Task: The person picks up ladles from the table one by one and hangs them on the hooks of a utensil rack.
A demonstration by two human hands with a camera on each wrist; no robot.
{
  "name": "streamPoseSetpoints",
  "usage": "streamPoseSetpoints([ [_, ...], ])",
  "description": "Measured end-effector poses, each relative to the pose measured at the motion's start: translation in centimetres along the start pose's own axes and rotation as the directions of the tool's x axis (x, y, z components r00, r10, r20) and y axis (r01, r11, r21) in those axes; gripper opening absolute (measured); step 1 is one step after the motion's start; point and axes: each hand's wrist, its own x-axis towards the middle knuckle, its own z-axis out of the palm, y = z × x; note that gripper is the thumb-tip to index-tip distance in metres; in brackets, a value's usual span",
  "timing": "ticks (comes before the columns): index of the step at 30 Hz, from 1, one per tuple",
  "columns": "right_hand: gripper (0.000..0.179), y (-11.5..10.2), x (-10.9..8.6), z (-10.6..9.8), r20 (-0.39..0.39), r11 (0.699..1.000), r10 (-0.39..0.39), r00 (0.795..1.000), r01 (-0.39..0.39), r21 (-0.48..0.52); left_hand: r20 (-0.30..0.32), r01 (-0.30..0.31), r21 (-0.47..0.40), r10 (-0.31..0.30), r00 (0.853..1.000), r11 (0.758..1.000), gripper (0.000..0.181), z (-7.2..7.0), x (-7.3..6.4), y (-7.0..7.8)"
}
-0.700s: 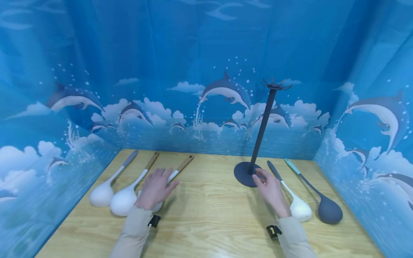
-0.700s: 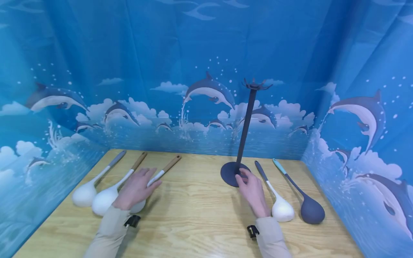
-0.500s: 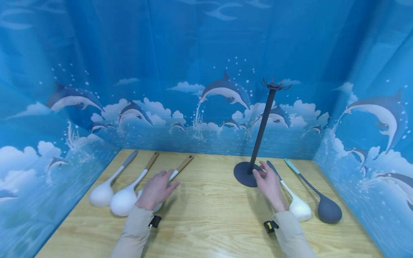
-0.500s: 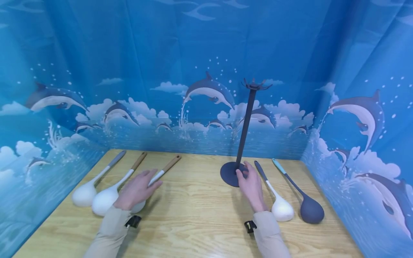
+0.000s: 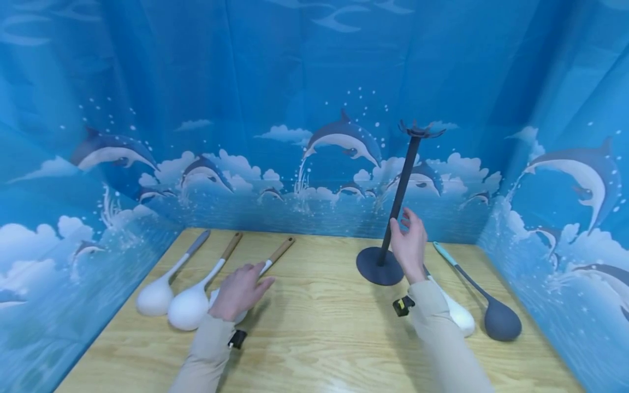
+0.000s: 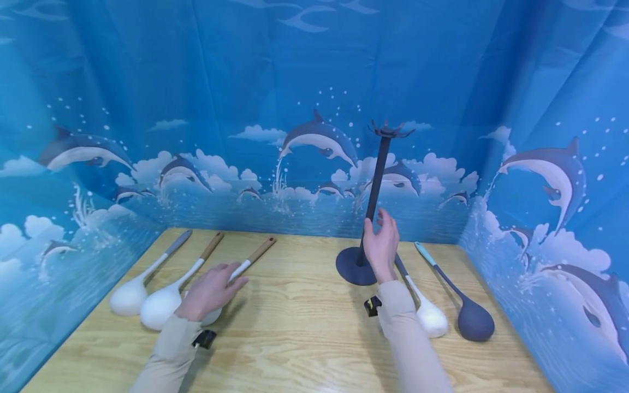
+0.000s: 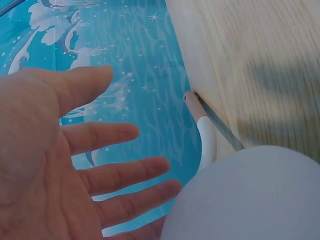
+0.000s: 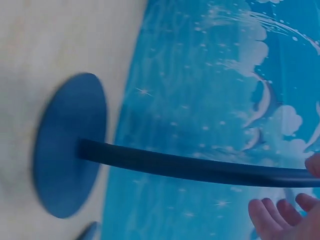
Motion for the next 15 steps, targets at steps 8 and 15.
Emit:
streamPoseSetpoints([
  [8,0.051,-3.4,3.0,-0.3,-0.104,0.994,-0.111,0.988,0.11,-0.011,0.03,0.043,0.017,-0.043,0.999,0.999,0.048,0.2,0.0,-0.5],
  [15,0.042,-4.0,4.5,-0.3,-0.055,1.0,-0.006,0.998,0.006,0.003,0.036,0.062,0.044,-0.063,0.997,0.997,0.042,0.3,0.0,-0.7],
])
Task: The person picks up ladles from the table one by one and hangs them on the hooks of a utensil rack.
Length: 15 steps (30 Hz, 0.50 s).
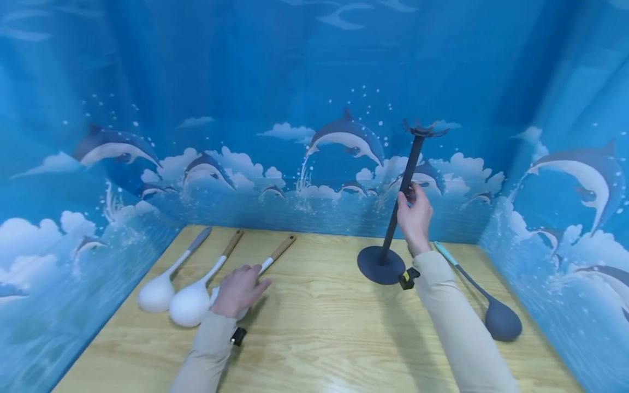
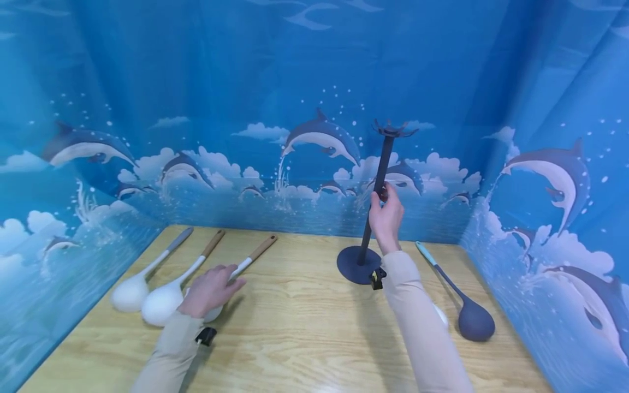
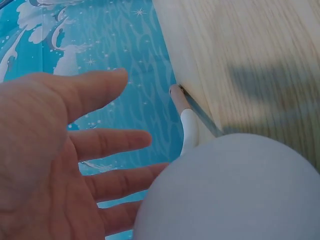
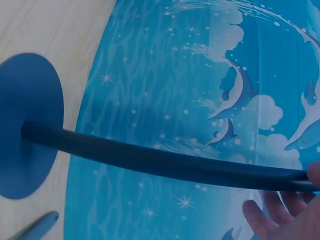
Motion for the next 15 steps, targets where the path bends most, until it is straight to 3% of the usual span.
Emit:
streamPoseSetpoints([
  [5,0.037,0.44,0.35,0.17,0.042,0.999,0.038,0.998,-0.039,0.02,0.003,0.012,0.008,-0.012,1.0,1.0,0.043,0.18,0.25,-0.17],
  [15,0.032,0.53,-0.34,0.36,0.098,0.999,-0.044,0.994,0.044,0.006,0.028,0.016,0.013,-0.016,0.999,1.0,0.042,0.62,0.21,-0.6],
])
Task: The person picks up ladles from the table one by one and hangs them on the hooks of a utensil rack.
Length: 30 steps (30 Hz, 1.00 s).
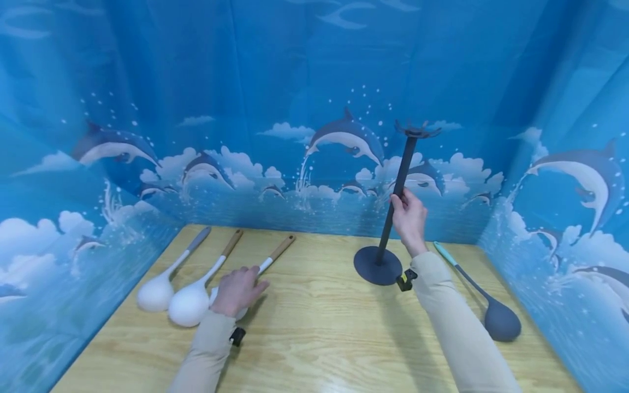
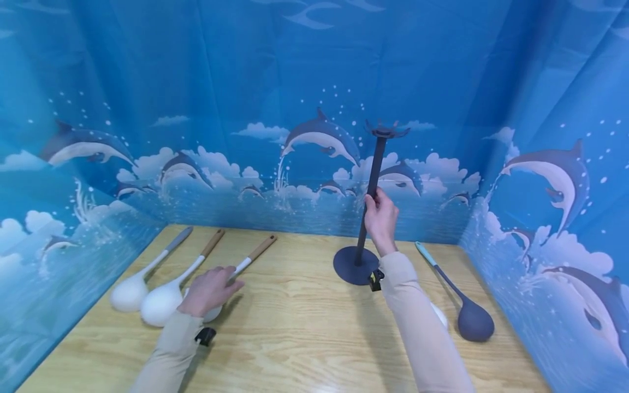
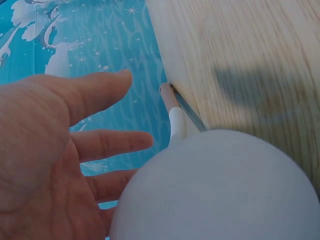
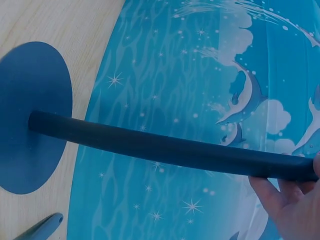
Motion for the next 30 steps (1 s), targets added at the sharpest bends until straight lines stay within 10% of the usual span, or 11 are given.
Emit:
streamPoseSetpoints([
  [30,0.025,-2.4,-3.7,1.3,-0.008,0.995,-0.094,0.996,0.094,0.043,0.021,0.027,-0.005,-0.027,0.999,1.0,0.049,0.5,0.2,0.4],
])
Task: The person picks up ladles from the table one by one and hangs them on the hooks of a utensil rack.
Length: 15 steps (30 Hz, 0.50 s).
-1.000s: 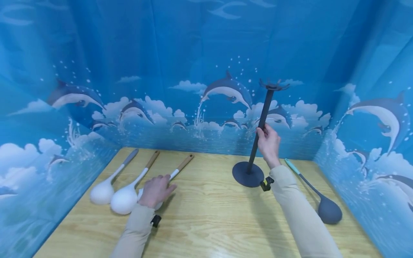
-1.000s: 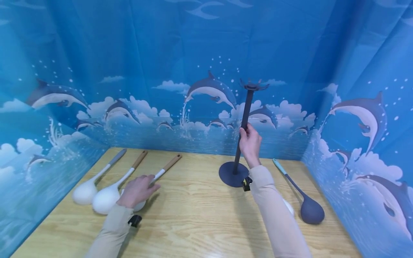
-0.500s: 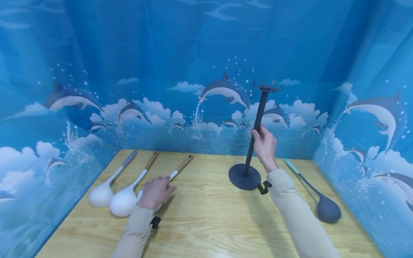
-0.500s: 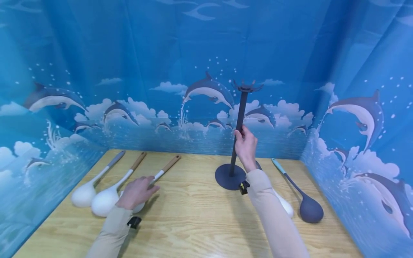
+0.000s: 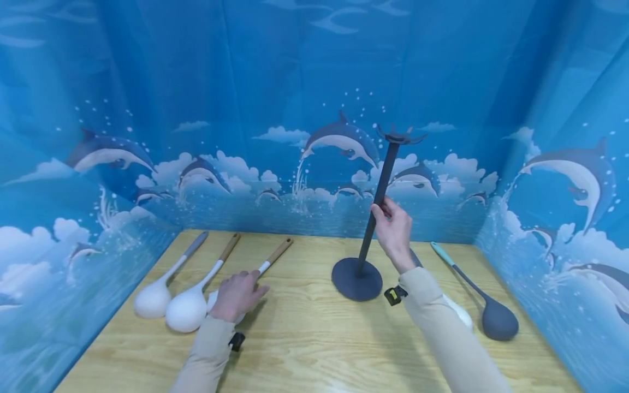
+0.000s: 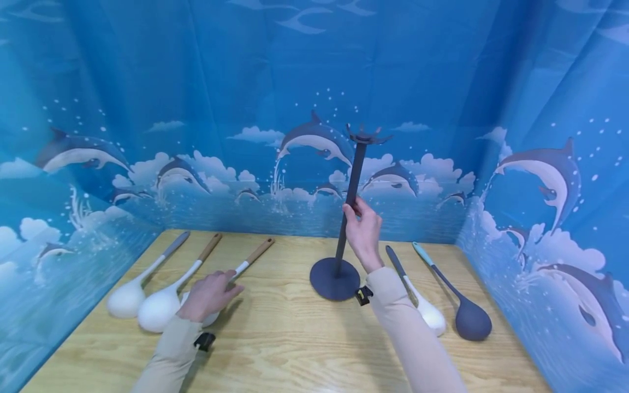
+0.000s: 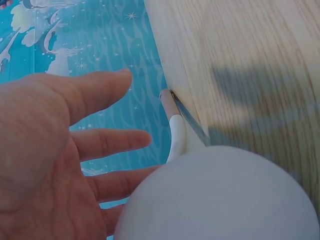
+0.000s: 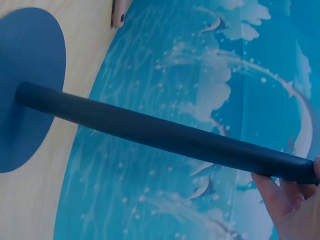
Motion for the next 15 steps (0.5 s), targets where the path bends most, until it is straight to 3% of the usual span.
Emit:
streamPoseSetpoints([
  [7,0.023,-1.6,-1.1,0.5,0.023,0.998,-0.051,0.998,0.05,0.025,0.002,0.007,-0.01,-0.007,1.0,1.0,0.051,0.0,0.0,0.0],
  [15,0.03,-1.9,-2.7,1.3,0.053,0.997,-0.059,0.997,0.056,0.059,0.013,0.005,-0.02,-0.005,1.0,1.0,0.053,-0.2,-0.1,0.2],
])
